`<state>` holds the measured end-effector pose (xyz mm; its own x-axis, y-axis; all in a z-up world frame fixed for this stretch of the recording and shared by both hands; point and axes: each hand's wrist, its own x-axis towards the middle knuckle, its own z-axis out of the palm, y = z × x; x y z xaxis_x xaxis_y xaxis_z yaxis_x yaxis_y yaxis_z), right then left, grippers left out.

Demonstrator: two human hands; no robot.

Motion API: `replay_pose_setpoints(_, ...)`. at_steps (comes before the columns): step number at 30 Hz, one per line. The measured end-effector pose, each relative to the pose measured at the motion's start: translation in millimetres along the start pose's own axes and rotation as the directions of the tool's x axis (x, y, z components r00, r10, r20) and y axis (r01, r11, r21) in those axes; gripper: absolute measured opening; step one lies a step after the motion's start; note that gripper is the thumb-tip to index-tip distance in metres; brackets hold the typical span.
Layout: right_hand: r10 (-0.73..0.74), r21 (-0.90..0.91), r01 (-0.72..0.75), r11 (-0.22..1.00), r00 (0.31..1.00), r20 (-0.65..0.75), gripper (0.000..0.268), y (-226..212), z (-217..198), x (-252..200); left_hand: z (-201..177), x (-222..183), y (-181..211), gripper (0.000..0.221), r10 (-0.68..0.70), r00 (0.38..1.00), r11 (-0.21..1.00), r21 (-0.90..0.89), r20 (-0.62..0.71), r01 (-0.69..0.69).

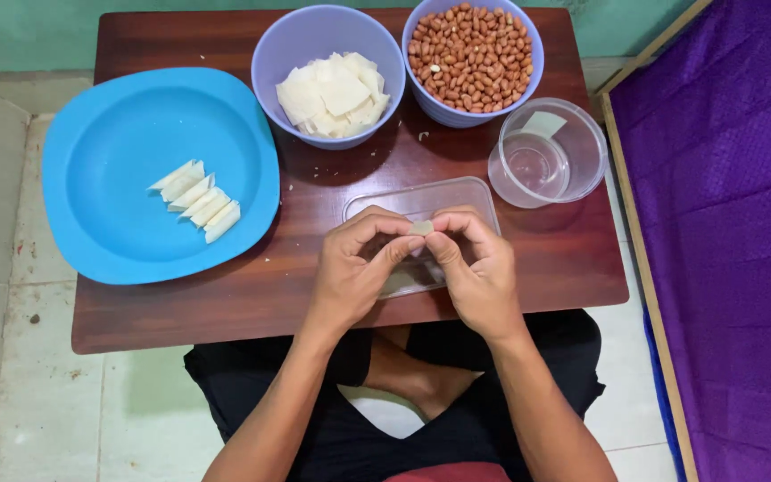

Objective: Wrapping peanuts in small dough sheets to make snacks and placing them on a plate

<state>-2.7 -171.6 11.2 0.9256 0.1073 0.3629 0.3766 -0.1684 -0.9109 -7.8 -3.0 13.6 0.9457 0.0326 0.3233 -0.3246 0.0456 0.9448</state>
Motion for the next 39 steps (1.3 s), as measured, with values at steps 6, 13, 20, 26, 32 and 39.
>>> replay_pose_setpoints(6,0.023,0.032,-0.024,0.999,0.999,0.027,0.015,5.1,4.1,-1.2,-0.9,1.3,-5.6,0.009,0.031,0.999,0.999,0.046,-0.027,-0.029)
replay_pose_setpoints(13,0.020,-0.010,-0.019,1.000,0.999,0.046,0.018,0.2,0.7,4.1,-0.3,1.9,-9.1,0.009,0.003,0.998,1.000,0.025,-0.058,-0.002)
replay_pose_setpoints(20,0.128,0.033,-0.129,0.991,0.991,0.030,0.011,12.7,-1.9,0.1,0.5,3.4,-7.3,0.009,-0.003,0.999,0.999,0.035,-0.042,0.004)
replay_pose_setpoints(26,0.065,0.008,-0.066,0.998,0.997,0.041,0.013,3.3,-1.8,3.9,2.0,4.0,-5.6,0.009,-0.005,0.998,0.997,0.075,-0.056,0.009)
replay_pose_setpoints(32,-0.013,-0.030,0.017,0.999,0.994,0.112,0.016,-0.2,-3.2,6.2,3.3,2.2,-7.6,0.014,-0.020,0.995,0.998,0.059,-0.102,0.026)
replay_pose_setpoints(39,-0.022,0.000,0.023,1.000,0.986,0.165,0.020,-4.4,-3.8,9.1,3.1,4.2,-2.3,0.018,0.013,0.994,0.998,0.054,-0.112,-0.007)
